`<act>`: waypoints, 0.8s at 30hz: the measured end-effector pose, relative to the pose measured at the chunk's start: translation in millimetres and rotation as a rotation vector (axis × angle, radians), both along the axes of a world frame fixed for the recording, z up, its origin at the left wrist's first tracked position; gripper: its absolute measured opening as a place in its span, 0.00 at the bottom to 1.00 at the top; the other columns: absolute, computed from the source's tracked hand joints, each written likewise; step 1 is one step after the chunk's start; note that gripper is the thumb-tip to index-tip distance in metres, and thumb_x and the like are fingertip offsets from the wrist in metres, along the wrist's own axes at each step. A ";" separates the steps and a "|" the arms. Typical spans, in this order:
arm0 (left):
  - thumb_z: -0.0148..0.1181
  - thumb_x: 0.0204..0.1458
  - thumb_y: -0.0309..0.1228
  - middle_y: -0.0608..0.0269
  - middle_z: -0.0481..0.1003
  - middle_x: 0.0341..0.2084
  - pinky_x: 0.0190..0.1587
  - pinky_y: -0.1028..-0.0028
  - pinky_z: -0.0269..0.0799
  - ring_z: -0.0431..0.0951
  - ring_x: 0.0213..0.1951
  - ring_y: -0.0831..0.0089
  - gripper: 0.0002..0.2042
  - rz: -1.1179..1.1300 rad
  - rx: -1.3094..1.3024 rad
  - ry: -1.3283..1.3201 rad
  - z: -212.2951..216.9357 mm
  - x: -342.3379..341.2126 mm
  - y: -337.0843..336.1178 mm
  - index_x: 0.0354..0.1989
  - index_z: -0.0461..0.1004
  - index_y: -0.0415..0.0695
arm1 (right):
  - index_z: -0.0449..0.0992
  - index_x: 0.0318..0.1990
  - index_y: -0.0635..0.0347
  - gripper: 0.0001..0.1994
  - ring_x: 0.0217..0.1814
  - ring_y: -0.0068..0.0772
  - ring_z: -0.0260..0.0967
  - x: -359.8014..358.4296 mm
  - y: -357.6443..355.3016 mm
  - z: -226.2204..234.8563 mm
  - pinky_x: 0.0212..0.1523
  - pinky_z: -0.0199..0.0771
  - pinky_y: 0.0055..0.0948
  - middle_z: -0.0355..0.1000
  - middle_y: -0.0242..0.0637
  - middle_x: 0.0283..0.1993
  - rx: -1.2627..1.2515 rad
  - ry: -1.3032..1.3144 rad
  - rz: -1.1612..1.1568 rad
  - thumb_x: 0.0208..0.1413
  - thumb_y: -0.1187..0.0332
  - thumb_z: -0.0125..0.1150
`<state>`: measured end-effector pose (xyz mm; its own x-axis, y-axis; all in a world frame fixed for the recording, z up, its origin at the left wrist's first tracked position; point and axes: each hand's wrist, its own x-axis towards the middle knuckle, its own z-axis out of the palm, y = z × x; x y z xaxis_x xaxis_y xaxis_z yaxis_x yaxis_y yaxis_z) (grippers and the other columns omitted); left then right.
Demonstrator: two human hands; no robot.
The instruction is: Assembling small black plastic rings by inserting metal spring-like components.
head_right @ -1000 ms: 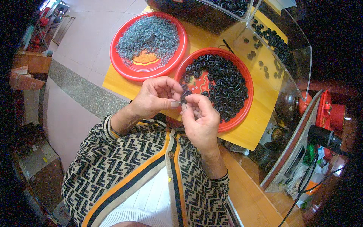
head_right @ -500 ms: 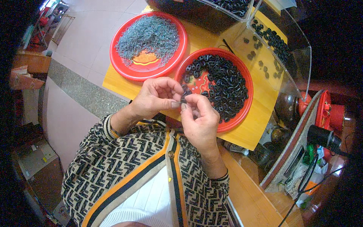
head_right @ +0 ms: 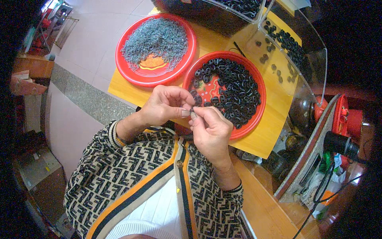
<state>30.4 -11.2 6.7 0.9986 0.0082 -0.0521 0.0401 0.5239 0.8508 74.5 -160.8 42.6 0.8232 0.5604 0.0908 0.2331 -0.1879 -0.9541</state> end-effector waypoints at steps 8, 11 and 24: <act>0.55 0.41 0.16 0.69 0.70 0.22 0.33 0.83 0.68 0.70 0.27 0.84 0.09 -0.034 0.070 0.082 -4.0 5.4 -1.7 0.33 0.70 0.34 | 0.71 0.31 0.70 0.06 0.24 0.21 0.70 3.2 -1.9 -11.0 0.23 0.72 0.19 0.69 0.37 0.26 -0.013 -0.001 -0.017 0.46 0.85 0.50; 0.57 0.41 0.17 0.67 0.70 0.24 0.33 0.82 0.68 0.71 0.28 0.82 0.10 -0.011 -0.008 0.056 -3.7 9.9 -6.5 0.34 0.69 0.33 | 0.70 0.33 0.69 0.05 0.24 0.18 0.68 8.9 -1.9 -17.6 0.25 0.72 0.17 0.69 0.34 0.27 0.073 0.164 -0.042 0.49 0.82 0.49; 0.53 0.29 0.19 0.57 0.71 0.28 0.31 0.66 0.65 0.68 0.26 0.61 0.12 0.389 1.570 -0.637 -6.5 69.1 35.4 0.28 0.72 0.41 | 0.68 0.36 0.71 0.06 0.25 0.21 0.68 16.6 -13.2 -20.5 0.25 0.72 0.18 0.68 0.36 0.27 0.229 0.351 -0.128 0.50 0.80 0.50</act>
